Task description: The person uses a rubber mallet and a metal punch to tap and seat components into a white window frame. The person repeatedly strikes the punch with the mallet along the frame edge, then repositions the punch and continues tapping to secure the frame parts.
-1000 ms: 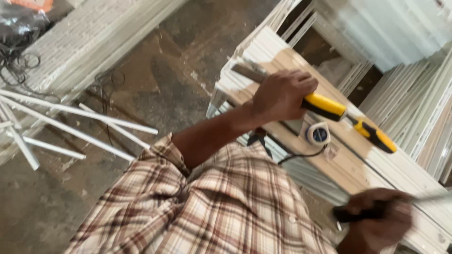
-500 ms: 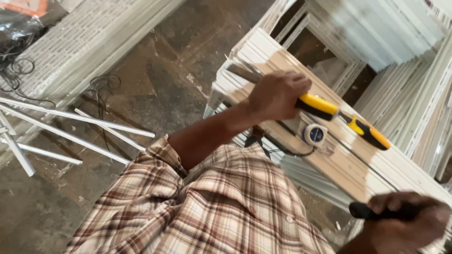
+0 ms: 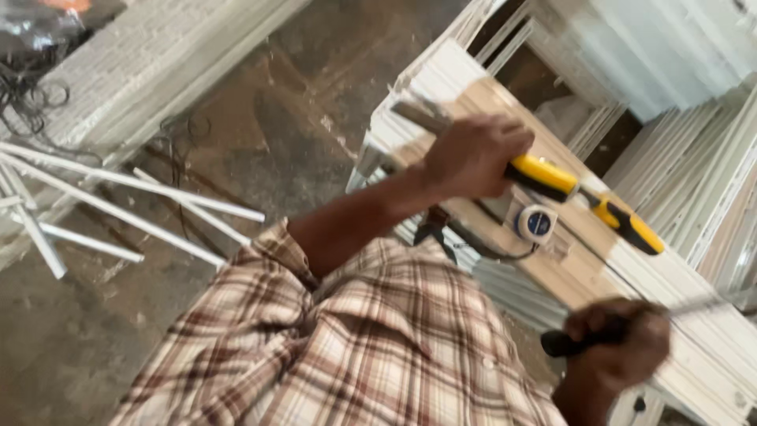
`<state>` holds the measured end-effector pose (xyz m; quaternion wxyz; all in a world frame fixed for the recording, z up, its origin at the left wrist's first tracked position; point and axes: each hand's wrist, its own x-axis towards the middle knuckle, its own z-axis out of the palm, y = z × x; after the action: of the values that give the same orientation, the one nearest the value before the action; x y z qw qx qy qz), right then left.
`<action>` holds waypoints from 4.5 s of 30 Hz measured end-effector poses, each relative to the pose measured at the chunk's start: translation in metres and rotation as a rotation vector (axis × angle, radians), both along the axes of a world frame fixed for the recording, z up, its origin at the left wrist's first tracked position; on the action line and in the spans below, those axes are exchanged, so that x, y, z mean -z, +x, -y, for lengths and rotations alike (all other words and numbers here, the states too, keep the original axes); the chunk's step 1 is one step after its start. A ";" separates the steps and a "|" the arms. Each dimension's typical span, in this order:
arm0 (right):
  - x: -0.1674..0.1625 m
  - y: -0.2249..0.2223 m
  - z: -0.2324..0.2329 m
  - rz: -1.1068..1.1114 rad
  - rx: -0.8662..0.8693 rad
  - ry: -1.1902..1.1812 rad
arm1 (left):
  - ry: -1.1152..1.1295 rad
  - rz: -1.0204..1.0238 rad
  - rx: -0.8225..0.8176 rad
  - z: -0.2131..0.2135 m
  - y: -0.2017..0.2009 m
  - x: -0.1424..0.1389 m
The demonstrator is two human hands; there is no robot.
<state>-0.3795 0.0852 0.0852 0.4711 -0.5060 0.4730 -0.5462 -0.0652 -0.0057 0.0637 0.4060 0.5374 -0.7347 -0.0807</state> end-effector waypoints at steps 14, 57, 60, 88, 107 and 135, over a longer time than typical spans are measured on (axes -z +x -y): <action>0.020 -0.057 0.024 0.159 -0.051 -0.108 | -0.093 -0.021 0.020 0.000 0.000 0.004; -0.104 0.023 -0.016 -0.433 -0.295 0.195 | -0.280 -0.302 -0.214 0.013 0.001 -0.030; -0.107 0.026 -0.009 -0.428 -0.273 0.124 | -0.302 -0.304 -0.226 0.016 0.001 -0.029; -0.038 -0.114 0.058 -0.250 -0.360 -0.435 | -0.207 -0.218 -0.174 0.027 -0.002 -0.012; 0.030 -0.048 0.004 -0.854 -0.372 -0.170 | -0.268 -0.202 -0.148 0.016 0.003 -0.014; -0.039 -0.012 0.017 -0.188 0.016 -0.230 | -0.266 -0.127 -0.051 0.014 -0.030 -0.006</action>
<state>-0.3911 0.0681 0.1242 0.3591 -0.6017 0.4532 -0.5510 -0.0956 -0.0198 0.0700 0.5210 0.4913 -0.6979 -0.0060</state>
